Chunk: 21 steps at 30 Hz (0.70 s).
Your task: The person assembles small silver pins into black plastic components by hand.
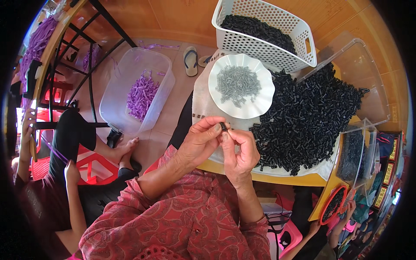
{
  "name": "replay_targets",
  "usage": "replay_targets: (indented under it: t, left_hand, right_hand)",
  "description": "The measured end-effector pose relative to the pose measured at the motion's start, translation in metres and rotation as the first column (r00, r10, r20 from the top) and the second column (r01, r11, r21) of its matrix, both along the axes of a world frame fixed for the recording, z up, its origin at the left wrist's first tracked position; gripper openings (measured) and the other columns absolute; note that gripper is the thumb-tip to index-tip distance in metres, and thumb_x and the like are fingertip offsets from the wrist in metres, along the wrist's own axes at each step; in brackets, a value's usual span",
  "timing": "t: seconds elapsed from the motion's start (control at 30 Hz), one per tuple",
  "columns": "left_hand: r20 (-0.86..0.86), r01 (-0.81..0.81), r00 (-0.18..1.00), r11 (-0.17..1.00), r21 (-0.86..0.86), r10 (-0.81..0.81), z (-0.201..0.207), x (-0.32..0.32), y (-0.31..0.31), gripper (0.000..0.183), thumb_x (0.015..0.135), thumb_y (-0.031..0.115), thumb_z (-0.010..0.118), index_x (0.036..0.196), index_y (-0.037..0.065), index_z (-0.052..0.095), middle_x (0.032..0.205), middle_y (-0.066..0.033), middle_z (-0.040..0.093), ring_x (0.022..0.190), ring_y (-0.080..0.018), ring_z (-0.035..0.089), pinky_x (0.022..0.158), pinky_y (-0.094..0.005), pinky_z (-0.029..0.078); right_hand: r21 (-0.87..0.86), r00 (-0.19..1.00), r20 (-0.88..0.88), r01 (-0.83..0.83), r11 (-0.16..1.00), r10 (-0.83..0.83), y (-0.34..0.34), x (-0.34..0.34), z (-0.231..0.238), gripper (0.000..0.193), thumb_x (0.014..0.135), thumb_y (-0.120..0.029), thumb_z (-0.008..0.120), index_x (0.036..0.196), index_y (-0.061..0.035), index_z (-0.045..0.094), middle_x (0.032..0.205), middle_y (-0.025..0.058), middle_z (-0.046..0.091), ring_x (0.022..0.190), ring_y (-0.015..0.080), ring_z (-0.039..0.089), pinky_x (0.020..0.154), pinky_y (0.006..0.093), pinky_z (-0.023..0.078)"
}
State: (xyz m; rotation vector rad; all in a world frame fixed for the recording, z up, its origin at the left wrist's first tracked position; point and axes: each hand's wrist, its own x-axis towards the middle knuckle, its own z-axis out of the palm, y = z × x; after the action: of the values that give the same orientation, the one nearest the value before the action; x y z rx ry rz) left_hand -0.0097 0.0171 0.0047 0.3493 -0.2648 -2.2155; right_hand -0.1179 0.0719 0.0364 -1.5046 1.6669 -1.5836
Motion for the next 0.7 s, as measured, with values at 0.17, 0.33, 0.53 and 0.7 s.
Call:
replay_targets:
  t: [0.17,0.33,0.53,0.7]
  left_hand:
    - [0.020,-0.009,1.000,0.999,-0.035,0.010,0.0029,0.0004,0.0010,0.021,0.094,0.003,0.055,0.114,0.003,0.062,0.104,-0.0088,0.064,0.091,-0.0145,0.060,0.080,-0.0297,0.051]
    - [0.003,0.008,1.000,0.999,-0.037,-0.008,0.0029,0.0013,0.0013,0.021,0.094,0.002,0.055,0.114,0.003,0.062,0.105,-0.0092,0.065,0.092,-0.0145,0.060,0.081,-0.0296,0.050]
    - [0.035,0.007,0.999,0.998,-0.056,-0.005,0.0048,0.0012,0.0020,0.021,0.093,0.003,0.056,0.113,0.003,0.063,0.104,-0.0095,0.065,0.094,-0.0152,0.060,0.083,-0.0306,0.049]
    - [0.082,0.002,0.997,0.996,-0.091,0.005,0.0046,0.0020,0.0018,0.020,0.093,0.003,0.057,0.111,0.004,0.064,0.105,-0.0099,0.066,0.094,-0.0156,0.060,0.084,-0.0314,0.049]
  right_hand:
    - [-0.011,1.000,-0.015,0.005,1.000,-0.005,0.0010,0.0004,-0.0008,0.006,0.090,0.003,0.058,0.096,0.0035,0.057,0.093,0.0099,0.059,0.071,0.0100,0.061,0.062,0.0220,0.053]
    - [-0.048,0.999,-0.031,0.018,0.999,-0.019,0.0021,0.0007,-0.0030,0.006,0.090,0.003,0.059,0.096,0.0033,0.057,0.093,0.0097,0.058,0.069,0.0087,0.058,0.060,0.0209,0.051]
    - [-0.057,0.998,-0.058,0.029,0.998,-0.033,0.0023,0.0000,-0.0022,0.006,0.090,0.003,0.060,0.095,0.0032,0.057,0.093,0.0100,0.059,0.067,0.0084,0.057,0.059,0.0206,0.050]
    - [-0.067,0.997,-0.077,0.018,0.998,-0.023,0.0011,-0.0009,0.0011,0.007,0.089,0.002,0.061,0.095,0.0032,0.057,0.092,0.0106,0.059,0.066,0.0086,0.057,0.058,0.0207,0.050]
